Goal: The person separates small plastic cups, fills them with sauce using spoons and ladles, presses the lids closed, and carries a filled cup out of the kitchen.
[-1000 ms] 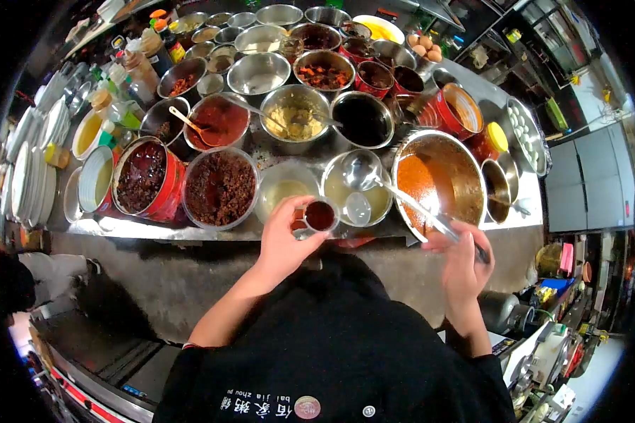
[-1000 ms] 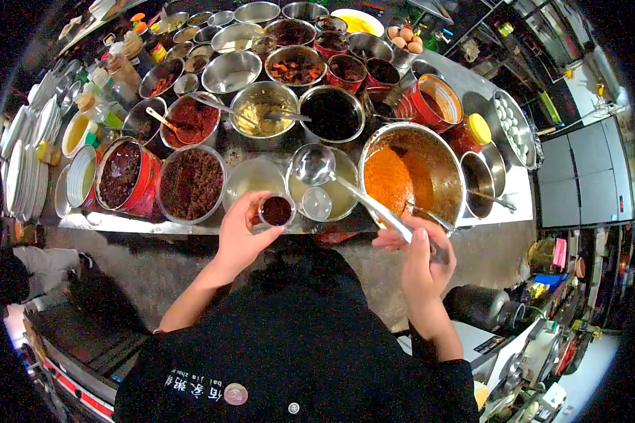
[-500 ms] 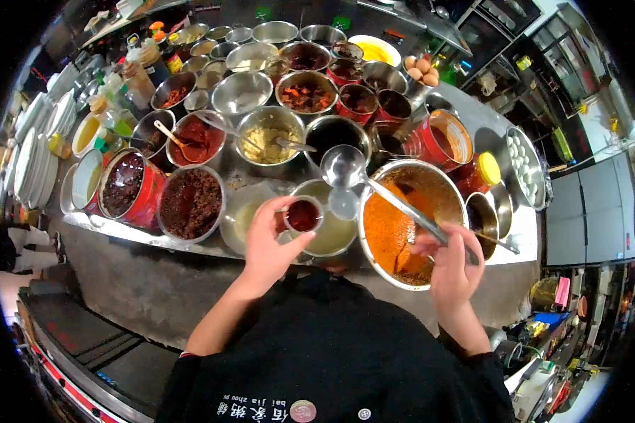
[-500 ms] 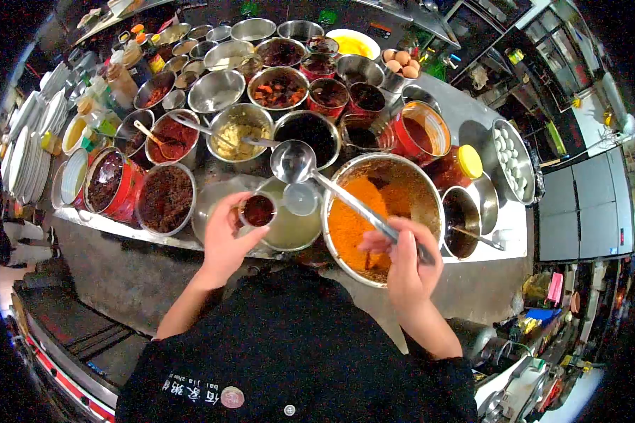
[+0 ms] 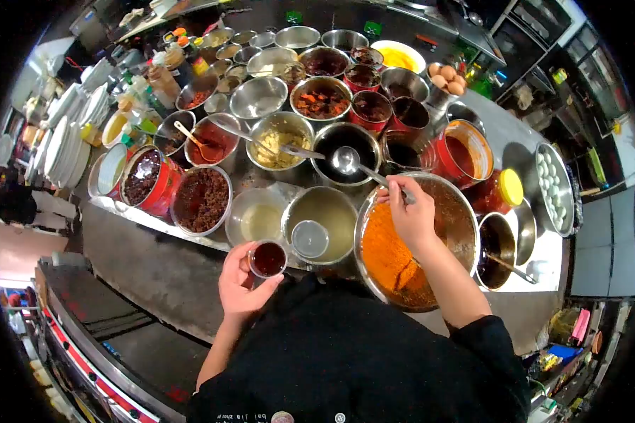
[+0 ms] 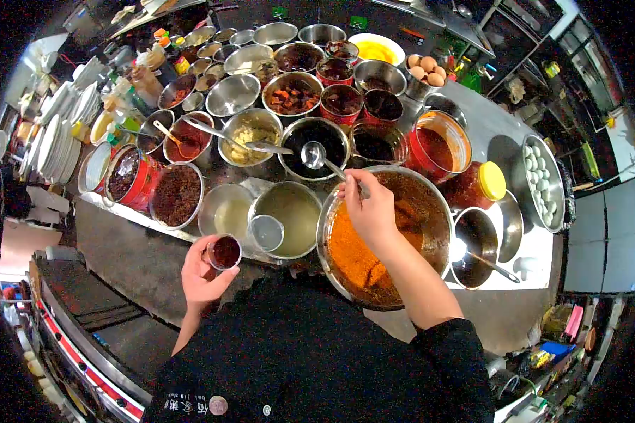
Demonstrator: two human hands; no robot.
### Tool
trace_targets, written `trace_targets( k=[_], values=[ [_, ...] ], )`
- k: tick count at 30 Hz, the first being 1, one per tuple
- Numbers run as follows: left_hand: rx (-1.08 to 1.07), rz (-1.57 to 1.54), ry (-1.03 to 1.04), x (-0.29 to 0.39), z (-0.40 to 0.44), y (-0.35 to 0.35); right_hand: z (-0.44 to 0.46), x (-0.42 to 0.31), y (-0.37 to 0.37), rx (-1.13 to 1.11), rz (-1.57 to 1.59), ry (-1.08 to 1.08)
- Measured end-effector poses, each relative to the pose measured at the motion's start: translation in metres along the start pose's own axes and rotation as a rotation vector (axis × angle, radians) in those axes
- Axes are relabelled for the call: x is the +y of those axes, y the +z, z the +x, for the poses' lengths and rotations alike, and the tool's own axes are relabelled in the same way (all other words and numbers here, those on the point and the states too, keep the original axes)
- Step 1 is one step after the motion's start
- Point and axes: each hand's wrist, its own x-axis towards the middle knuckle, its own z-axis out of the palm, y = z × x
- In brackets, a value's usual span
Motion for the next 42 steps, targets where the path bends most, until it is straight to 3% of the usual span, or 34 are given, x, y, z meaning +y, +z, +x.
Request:
trace_targets(
  k=[3, 9, 12, 17, 21, 29, 33, 37, 42],
  values=[
    [0.032, -0.011, 0.012, 0.001, -0.006, -0.005, 0.002, 0.004, 0.001, -0.026, -0.129, -0.06],
    [0.016, 0.012, 0.066, -0.002, -0.003, -0.013, -0.001, 0.002, 0.002, 0.001, -0.089, -0.015],
    [-0.015, 0.096, 0.022, -0.005, 0.003, -0.014, -0.002, -0.007, -0.001, 0.104, 0.137, 0.152],
    [-0.123, -0.065, -0.284, 0.01, 0.028, 0.011, -0.009, -0.036, -0.014, 0.173, 0.333, 0.251],
    [-0.156, -0.138, -0.266, -0.009, 0.048, 0.03, -0.028, -0.071, -0.025, 0.181, 0.367, 0.258],
    [-0.227, -0.133, -0.213, -0.032, 0.07, 0.044, -0.079, -0.12, -0.025, 0.113, 0.255, 0.107],
    [-0.205, -0.154, -0.355, -0.02, 0.071, 0.045, -0.097, -0.123, -0.02, 0.041, 0.203, -0.01],
    [-0.208, -0.135, -0.247, -0.027, 0.073, 0.04, -0.106, -0.122, -0.016, -0.018, 0.116, -0.143],
    [-0.193, -0.196, -0.234, -0.022, 0.076, 0.039, -0.106, -0.122, -0.015, 0.008, 0.105, -0.101]
  ],
)
